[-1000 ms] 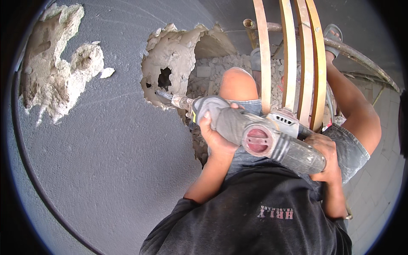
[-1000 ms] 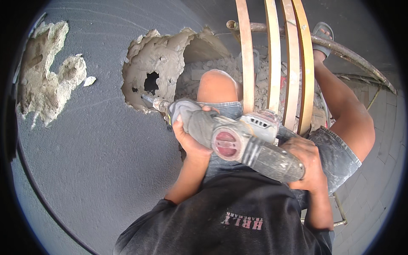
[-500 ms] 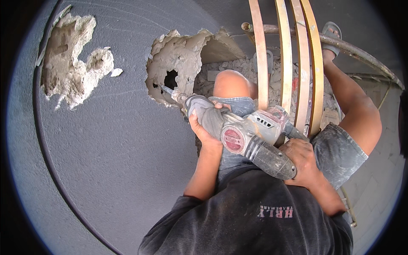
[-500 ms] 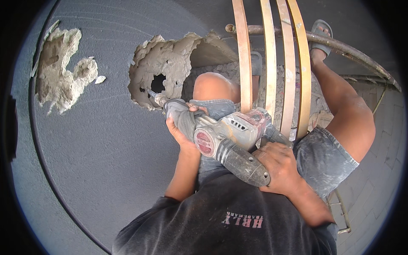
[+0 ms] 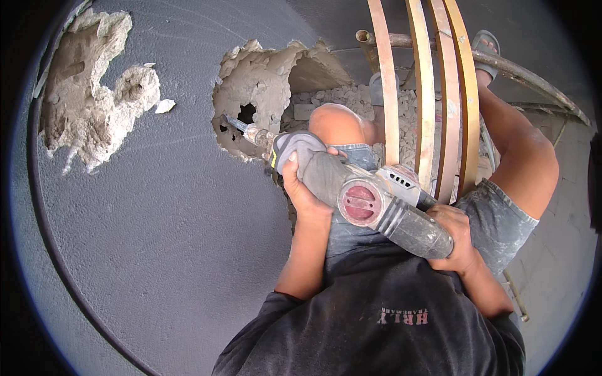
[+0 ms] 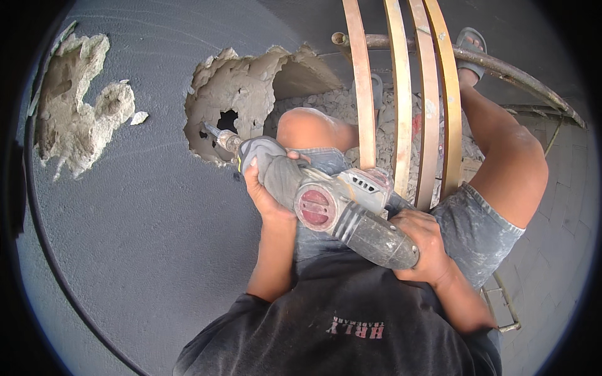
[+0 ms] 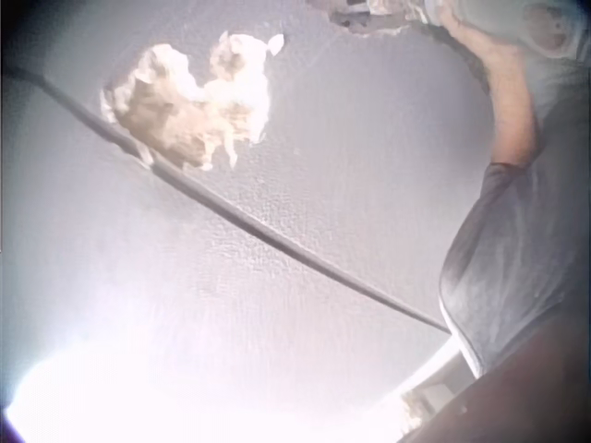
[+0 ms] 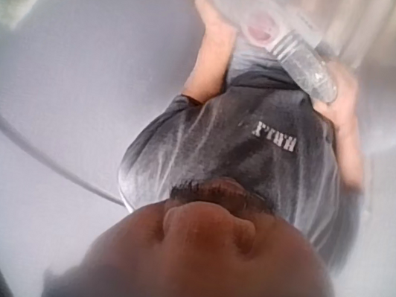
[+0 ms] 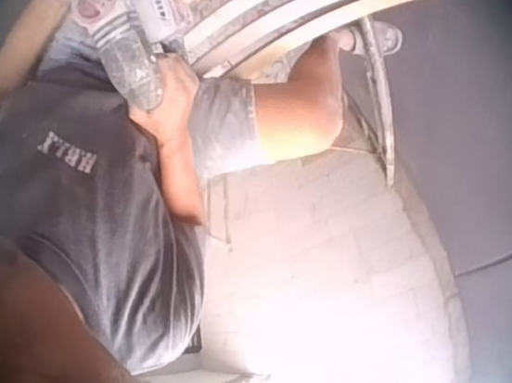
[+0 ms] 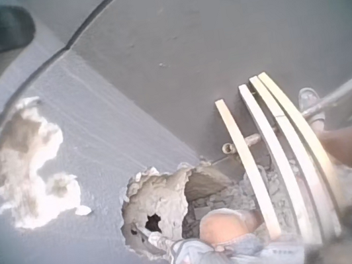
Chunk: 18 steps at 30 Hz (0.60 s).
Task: The person uses a rotary hammer drill to break a hole in a gray wall. They stand on a small metal scaffold and repeatedly apply the tool to the wall surface, chipping away material and enlarging the opening.
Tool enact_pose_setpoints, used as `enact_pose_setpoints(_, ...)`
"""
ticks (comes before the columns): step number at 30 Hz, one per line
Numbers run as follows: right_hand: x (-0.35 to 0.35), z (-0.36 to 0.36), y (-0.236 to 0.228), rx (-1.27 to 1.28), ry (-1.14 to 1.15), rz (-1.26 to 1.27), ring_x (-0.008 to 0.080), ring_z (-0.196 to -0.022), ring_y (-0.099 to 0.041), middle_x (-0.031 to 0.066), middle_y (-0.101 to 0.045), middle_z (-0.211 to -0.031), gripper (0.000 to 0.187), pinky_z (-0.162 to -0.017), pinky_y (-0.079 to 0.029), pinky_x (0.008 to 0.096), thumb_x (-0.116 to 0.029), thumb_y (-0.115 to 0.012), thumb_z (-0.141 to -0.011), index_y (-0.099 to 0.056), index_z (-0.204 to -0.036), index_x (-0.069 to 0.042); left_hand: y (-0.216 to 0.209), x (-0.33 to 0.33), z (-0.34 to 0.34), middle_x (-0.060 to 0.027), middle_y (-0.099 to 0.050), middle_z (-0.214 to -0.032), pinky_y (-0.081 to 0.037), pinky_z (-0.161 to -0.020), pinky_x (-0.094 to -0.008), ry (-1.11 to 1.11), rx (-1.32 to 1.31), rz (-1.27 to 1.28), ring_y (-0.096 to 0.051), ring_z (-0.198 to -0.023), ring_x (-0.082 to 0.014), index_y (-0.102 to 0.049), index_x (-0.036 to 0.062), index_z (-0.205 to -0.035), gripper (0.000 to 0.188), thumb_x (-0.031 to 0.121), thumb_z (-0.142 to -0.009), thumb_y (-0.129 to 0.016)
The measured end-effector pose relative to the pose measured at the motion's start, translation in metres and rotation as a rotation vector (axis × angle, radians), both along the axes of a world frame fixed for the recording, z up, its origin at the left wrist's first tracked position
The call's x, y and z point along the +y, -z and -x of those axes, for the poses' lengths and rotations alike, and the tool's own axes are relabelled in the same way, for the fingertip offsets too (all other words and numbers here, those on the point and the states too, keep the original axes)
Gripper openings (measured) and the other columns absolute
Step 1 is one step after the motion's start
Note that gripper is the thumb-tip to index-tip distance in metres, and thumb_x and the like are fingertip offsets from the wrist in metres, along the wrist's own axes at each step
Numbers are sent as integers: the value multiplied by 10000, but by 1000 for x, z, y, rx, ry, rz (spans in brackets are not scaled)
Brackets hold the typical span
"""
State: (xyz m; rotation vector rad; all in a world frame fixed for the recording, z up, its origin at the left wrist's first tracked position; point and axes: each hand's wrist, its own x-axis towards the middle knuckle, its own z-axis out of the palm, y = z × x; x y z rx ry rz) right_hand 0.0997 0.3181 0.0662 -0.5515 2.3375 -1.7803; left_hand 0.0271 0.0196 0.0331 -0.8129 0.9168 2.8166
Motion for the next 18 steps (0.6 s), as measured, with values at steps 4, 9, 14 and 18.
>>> enact_pose_setpoints(4,-10,11,-2,-67,27,43,401,-770,-687,189,-686,-848,365,-724,-546,416,-107,-763,-577,-679,-910,16,-8,-1,13,-215,-685,-988,-559,-837,-490,-23,-63,72,-649,-956,-394,-610,26,-1186,563,512,-902,-618)
enact_pose_setpoints(9,-13,15,-10,-117,65,54,394,-740,-678,185,-670,-813,309,-689,-530,388,-104,-772,-607,-676,-878,9,-15,1,18,-228,-688,-988,-577,-820,-496,-60,-92,90,-666,-910,-391,-607,10,-1202,536,460,-911,-633)
enact_pose_setpoints(14,-19,16,-5,65,267,-14,398,-736,-676,202,-662,-804,312,-697,-531,380,-103,-789,-626,-691,-899,13,-19,3,30,-229,-693,-1021,-591,-823,-484,-108,-157,97,-684,-917,-368,-606,7,-1217,511,421,-919,-642)
enact_pose_setpoints(18,-15,14,-13,-67,219,-8,393,-822,-703,217,-693,-860,380,-781,-541,395,-95,-803,-609,-696,-954,24,-25,8,35,-219,-696,-1056,-601,-821,-472,-113,-196,176,-696,-934,-350,-610,11,-1231,498,403,-925,-637)
